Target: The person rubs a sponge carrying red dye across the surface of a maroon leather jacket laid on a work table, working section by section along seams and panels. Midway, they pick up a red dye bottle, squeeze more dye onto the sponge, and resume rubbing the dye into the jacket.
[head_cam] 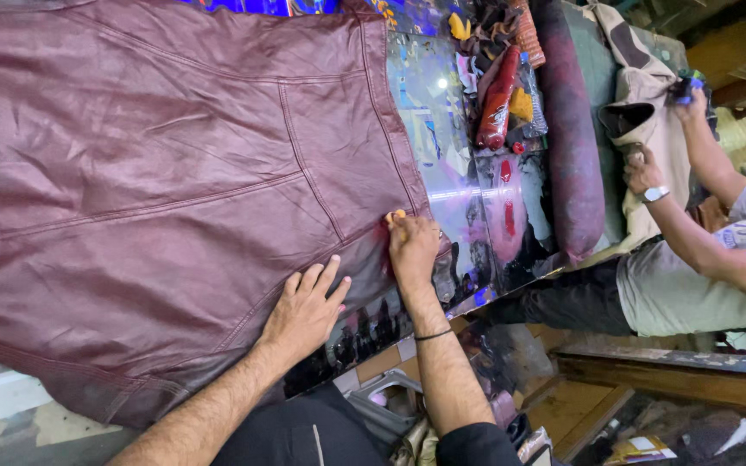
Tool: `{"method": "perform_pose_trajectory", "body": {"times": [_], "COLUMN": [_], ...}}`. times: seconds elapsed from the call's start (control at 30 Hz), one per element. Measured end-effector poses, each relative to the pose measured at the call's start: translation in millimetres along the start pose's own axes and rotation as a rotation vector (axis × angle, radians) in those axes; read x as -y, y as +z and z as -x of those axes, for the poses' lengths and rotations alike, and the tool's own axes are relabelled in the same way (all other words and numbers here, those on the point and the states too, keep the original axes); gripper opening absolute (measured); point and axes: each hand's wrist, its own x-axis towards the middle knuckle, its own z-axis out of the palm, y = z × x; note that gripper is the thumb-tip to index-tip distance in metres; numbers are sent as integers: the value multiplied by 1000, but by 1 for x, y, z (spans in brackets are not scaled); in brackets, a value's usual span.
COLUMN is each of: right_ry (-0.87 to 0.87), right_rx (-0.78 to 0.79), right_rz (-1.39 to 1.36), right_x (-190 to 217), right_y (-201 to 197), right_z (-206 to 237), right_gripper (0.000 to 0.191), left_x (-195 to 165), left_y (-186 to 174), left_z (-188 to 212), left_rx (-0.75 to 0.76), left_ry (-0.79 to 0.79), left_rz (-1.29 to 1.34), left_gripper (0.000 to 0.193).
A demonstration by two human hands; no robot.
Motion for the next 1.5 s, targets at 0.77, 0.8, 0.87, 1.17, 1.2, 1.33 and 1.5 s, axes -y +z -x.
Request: {"method": "perform_pose_trajectory", "body": {"times": [0.77, 0.8, 0.87, 1.17, 1.2, 1.33, 1.5], "right_ry": [-192, -124, -86, -11, -11, -161, -93], "right_rx": [38, 42, 14, -37, -68, 47, 1], "right_rz": [-47, -16, 30, -15, -31, -108, -206], "right_x": [-21, -31, -43, -25, -20, 0, 26], "right_y": [-16, -14, -8, -24, -25, -22, -19], "right_z": [-18, -23, -25, -13, -11, 0, 12], "right_gripper": [10, 10, 12, 14, 14, 16, 16], "left_x": [1, 1, 1, 6, 8, 15, 13], "left_y": [-4, -5, -6, -7, -9, -24, -42], "left_z": [-1, 0, 0, 5, 7, 24, 48], "left_rx": [5, 10, 11, 44, 50, 37, 70], "left_ry": [6, 4, -3, 4, -24, -127, -212], "left_rz": [-3, -6, -13, 1, -11, -19, -4], "left_gripper": [52, 51, 51, 50, 51, 50, 55]}}
